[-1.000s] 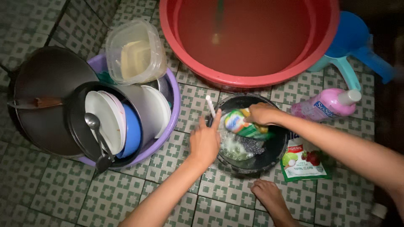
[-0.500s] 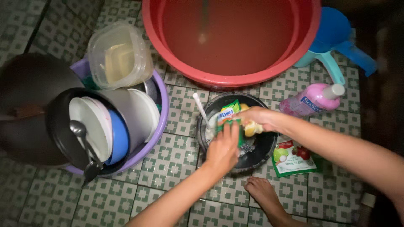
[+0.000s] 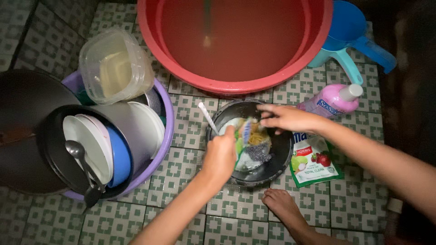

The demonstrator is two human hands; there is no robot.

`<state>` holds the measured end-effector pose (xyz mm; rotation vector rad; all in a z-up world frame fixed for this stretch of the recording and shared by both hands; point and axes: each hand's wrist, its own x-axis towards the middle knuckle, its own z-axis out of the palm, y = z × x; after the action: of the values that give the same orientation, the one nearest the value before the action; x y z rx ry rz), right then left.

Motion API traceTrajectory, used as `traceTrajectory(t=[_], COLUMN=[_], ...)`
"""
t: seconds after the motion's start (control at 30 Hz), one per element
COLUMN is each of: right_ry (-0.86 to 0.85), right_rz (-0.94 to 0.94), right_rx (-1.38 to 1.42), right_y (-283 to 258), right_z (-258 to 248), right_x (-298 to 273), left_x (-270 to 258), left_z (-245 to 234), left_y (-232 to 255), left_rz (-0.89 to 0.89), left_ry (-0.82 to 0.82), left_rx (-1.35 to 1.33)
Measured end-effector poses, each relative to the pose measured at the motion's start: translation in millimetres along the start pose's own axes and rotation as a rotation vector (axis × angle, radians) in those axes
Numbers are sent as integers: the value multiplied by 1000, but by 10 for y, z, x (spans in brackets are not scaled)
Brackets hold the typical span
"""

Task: The person washes several plates, bowls, and a large pan in a washbasin by hand, using a sponge and dish soap.

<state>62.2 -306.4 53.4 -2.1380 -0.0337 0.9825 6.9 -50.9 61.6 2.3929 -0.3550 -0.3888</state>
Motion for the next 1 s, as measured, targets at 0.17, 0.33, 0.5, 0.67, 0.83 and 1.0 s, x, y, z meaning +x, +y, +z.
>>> traceTrajectory(t=[0.17,0.33,0.5,0.67,0.83,1.0], right_ry=[428,493,331,139,436,889], right_rz=[-686,-522,-99,217,405,433], right_rx=[-501,-644,-757,-842,-682,-798], right_y=[-257,-151,245,1017,962,593], right_z=[87,-31,-372,-360,-356,-738], right_x=[-478,-846,-1204,-1020,-1018,-943], left_x=[-30,5,78,123,5,-30], left_z=[64,-12,-75,58,228,260], left_y=[301,580,512,301,231,155], left_rz=[295,482,397,262,271,264], left_ry=[78,232,457,379,310,282], left_rx=[5,-121,-216,-340,-356,-389])
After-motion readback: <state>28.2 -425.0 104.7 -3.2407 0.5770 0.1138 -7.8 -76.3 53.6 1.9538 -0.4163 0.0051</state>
